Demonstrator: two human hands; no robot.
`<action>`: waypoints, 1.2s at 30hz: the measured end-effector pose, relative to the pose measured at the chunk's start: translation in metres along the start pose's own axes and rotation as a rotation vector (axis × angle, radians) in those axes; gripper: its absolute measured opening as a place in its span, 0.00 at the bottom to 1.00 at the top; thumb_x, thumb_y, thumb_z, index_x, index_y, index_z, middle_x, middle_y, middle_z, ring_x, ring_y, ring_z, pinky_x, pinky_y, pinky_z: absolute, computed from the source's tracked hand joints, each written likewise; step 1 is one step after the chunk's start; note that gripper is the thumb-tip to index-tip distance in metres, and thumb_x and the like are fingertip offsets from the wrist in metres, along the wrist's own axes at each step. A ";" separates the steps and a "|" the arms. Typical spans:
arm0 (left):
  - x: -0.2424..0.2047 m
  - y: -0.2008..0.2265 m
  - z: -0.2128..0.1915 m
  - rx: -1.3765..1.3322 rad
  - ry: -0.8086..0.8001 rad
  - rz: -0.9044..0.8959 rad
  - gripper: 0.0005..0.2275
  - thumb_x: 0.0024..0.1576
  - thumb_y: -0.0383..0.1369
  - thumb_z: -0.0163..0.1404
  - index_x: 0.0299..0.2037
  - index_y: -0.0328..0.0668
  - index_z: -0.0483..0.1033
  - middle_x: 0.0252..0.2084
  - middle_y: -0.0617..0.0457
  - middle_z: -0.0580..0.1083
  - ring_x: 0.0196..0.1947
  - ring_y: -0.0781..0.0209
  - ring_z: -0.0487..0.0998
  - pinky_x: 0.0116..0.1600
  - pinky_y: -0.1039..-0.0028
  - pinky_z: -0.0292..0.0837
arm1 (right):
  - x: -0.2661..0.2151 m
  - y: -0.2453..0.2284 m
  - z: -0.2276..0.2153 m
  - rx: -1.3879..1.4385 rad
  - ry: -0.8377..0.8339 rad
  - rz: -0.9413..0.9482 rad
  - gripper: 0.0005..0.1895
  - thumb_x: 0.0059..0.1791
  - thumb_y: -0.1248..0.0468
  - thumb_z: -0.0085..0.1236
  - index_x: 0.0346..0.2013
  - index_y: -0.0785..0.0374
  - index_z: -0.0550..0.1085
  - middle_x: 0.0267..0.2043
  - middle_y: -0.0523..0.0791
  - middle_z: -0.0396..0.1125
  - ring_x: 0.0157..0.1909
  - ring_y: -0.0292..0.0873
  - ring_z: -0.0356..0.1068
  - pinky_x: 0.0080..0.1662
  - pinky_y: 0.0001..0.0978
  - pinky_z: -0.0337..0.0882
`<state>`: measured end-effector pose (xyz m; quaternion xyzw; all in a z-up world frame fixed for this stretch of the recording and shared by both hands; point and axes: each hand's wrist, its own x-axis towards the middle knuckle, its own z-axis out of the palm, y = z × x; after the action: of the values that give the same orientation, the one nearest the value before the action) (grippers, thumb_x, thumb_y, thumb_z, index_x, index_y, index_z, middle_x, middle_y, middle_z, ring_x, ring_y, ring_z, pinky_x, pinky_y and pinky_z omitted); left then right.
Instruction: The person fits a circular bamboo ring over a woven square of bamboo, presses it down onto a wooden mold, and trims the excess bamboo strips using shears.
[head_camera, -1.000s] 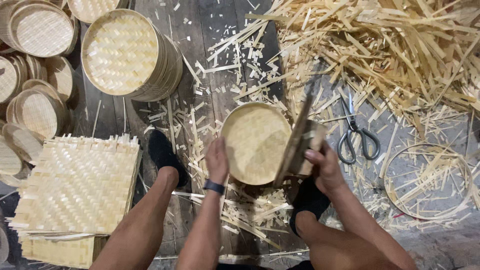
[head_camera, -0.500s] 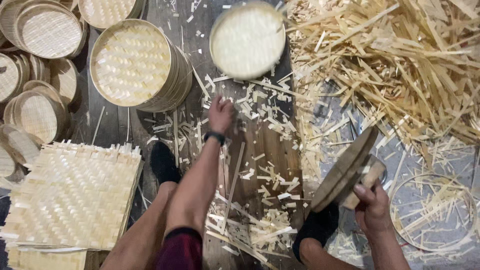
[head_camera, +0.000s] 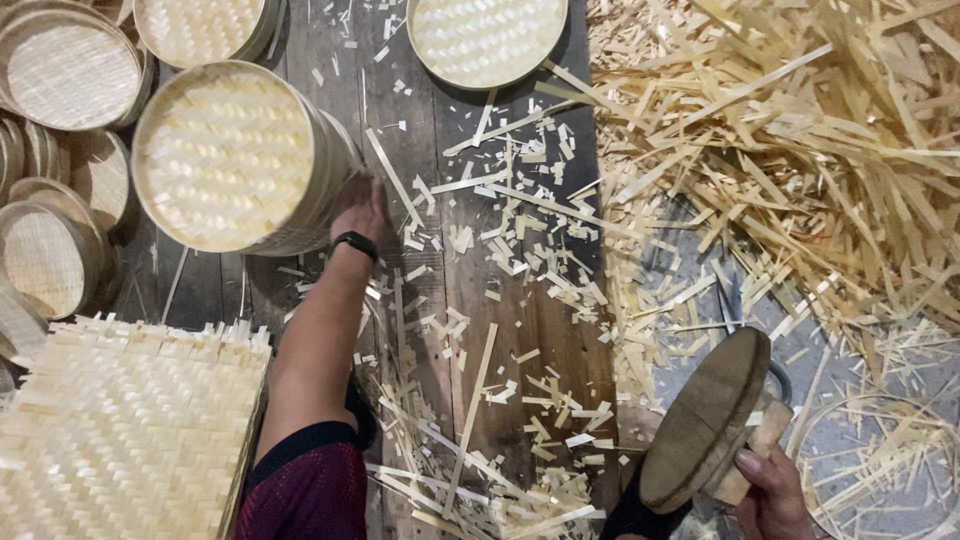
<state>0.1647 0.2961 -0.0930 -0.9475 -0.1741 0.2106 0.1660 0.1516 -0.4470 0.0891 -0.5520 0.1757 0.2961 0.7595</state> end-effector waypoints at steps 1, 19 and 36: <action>-0.002 -0.011 0.004 0.032 -0.021 -0.015 0.27 0.64 0.29 0.26 0.76 0.38 0.39 0.79 0.44 0.41 0.78 0.48 0.38 0.77 0.59 0.26 | 0.001 0.002 -0.005 0.005 -0.006 0.035 0.43 0.44 0.59 0.52 0.72 0.73 0.57 0.64 0.57 0.65 0.63 0.56 0.66 0.62 0.53 0.63; -0.373 -0.153 -0.134 -0.021 -0.408 -0.051 0.39 0.57 0.47 0.50 0.75 0.37 0.45 0.76 0.42 0.54 0.77 0.47 0.50 0.74 0.53 0.49 | 0.049 0.020 0.167 0.120 -0.190 0.217 0.38 0.55 0.39 0.31 0.72 0.60 0.56 0.69 0.51 0.56 0.68 0.57 0.57 0.64 0.55 0.59; -0.510 -0.114 -0.002 -0.396 -0.217 -0.584 0.42 0.54 0.52 0.56 0.70 0.27 0.53 0.72 0.20 0.47 0.73 0.22 0.44 0.73 0.46 0.44 | 0.022 0.090 0.064 -0.590 -0.261 0.348 0.28 0.59 0.51 0.42 0.57 0.77 0.69 0.48 0.60 0.71 0.45 0.55 0.74 0.45 0.46 0.76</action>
<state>-0.2983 0.1925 0.1272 -0.8439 -0.4910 0.2160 0.0131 0.1069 -0.3617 0.0307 -0.6668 0.0757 0.5268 0.5217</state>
